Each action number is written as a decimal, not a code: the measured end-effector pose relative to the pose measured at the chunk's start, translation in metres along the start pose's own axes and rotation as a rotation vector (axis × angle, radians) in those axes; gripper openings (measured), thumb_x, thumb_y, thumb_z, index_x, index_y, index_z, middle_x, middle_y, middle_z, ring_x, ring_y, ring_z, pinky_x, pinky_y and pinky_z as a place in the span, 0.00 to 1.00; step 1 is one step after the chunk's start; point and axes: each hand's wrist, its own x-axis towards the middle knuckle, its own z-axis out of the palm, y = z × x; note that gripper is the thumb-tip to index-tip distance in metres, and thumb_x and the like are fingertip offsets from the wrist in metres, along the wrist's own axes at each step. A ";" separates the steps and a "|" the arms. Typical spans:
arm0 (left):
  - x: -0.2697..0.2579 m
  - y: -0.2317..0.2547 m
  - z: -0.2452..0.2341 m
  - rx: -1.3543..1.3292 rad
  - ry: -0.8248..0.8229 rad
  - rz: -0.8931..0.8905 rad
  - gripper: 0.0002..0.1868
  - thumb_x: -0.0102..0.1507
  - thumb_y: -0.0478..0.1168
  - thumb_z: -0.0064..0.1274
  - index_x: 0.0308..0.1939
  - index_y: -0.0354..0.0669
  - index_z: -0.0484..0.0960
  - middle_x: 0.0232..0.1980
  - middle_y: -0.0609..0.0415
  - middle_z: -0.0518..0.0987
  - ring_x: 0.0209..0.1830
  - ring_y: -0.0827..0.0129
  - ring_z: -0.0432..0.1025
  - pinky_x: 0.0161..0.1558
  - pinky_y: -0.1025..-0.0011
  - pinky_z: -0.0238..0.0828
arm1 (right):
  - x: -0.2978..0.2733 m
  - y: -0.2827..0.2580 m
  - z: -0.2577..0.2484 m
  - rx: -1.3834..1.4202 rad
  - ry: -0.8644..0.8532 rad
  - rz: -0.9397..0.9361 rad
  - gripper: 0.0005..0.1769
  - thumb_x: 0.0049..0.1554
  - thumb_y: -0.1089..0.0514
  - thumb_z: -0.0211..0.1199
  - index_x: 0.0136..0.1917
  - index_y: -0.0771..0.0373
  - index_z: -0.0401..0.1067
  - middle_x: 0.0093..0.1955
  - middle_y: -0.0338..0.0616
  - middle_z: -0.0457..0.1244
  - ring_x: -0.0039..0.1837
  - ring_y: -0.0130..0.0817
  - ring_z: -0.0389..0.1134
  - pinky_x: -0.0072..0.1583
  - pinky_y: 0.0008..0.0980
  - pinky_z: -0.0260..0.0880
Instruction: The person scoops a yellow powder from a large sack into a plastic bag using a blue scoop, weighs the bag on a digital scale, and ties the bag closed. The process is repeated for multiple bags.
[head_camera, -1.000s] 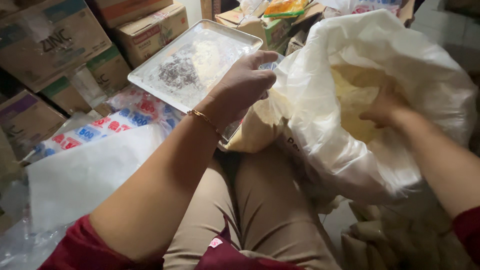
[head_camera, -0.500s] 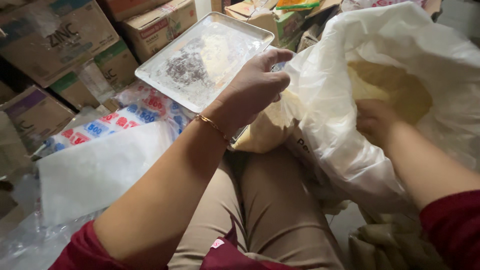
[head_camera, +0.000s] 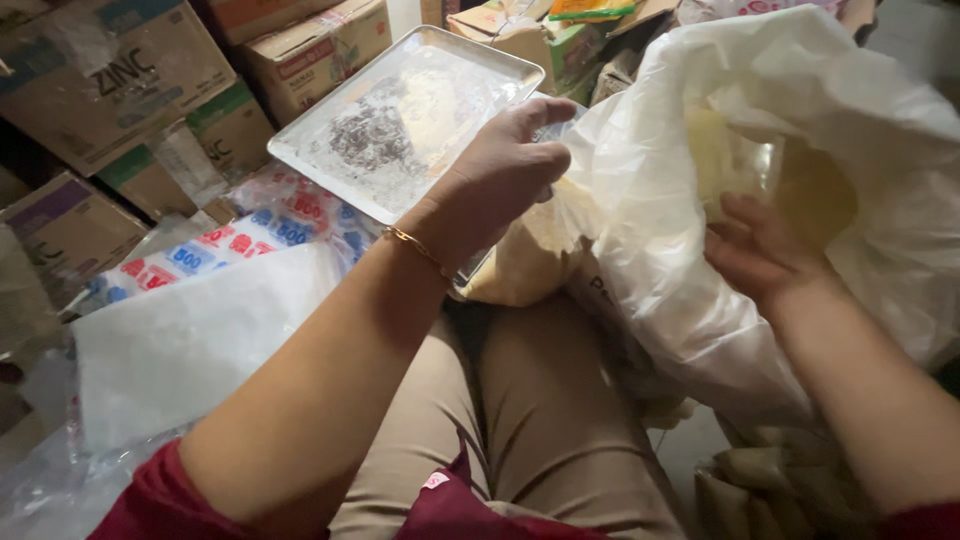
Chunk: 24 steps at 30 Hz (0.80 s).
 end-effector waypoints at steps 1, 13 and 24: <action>0.000 0.001 0.001 0.001 -0.005 -0.009 0.31 0.59 0.37 0.47 0.67 0.35 0.72 0.55 0.49 0.80 0.42 0.72 0.72 0.45 0.72 0.75 | -0.010 -0.002 0.006 0.257 0.109 0.067 0.22 0.66 0.62 0.59 0.71 0.61 0.62 0.72 0.56 0.60 0.76 0.50 0.60 0.72 0.44 0.62; 0.000 0.002 0.012 -0.040 0.035 -0.056 0.31 0.58 0.36 0.50 0.66 0.34 0.73 0.49 0.51 0.81 0.38 0.73 0.71 0.41 0.73 0.73 | -0.096 -0.078 0.047 -0.030 -0.411 -0.124 0.37 0.60 0.64 0.60 0.80 0.67 0.54 0.76 0.56 0.59 0.76 0.56 0.58 0.73 0.55 0.53; 0.005 -0.002 0.015 -0.025 0.056 -0.082 0.33 0.57 0.35 0.50 0.68 0.34 0.70 0.40 0.51 0.78 0.33 0.73 0.69 0.37 0.73 0.72 | -0.067 -0.134 0.138 -0.881 -0.239 0.027 0.56 0.55 0.56 0.66 0.85 0.47 0.34 0.73 0.57 0.57 0.62 0.50 0.72 0.57 0.47 0.71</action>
